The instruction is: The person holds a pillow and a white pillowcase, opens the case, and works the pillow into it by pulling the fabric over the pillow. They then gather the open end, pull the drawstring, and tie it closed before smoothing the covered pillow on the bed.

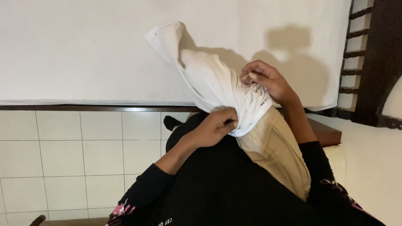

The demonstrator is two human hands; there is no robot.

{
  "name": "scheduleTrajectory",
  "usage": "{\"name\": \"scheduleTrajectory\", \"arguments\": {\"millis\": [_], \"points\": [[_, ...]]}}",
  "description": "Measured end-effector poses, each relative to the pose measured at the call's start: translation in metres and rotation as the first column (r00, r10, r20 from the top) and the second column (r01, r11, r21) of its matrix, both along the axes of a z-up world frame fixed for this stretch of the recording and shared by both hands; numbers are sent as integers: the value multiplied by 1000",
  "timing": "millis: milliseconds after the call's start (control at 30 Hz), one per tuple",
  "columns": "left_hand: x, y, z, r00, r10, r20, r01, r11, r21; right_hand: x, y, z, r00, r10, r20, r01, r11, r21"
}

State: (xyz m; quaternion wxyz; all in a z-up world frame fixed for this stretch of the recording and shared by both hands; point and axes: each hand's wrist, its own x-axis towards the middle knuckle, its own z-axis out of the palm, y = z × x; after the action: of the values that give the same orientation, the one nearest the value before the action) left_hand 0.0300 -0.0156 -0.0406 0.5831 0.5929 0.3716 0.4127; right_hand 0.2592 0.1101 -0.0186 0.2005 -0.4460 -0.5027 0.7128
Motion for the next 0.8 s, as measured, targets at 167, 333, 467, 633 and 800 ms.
{"name": "scheduleTrajectory", "arguments": {"millis": [167,333,467,633,800], "points": [[-10,13,-11,960,-223,173,255,946,-199,13,2,-26,933,295,208,-321,941,109],[-14,22,-25,987,163,15,-151,944,-293,29,6,-42,916,335,221,-338,941,-28],[-16,34,-4,749,599,-284,-634,772,-45,21,0,-40,965,212,152,-180,963,-200],[-13,24,6,847,381,-370,-372,923,100,23,-2,-46,977,174,124,-165,983,-85],[-2,10,13,998,49,-41,-41,984,174,-13,-7,-7,995,16,94,-25,996,90]]}}
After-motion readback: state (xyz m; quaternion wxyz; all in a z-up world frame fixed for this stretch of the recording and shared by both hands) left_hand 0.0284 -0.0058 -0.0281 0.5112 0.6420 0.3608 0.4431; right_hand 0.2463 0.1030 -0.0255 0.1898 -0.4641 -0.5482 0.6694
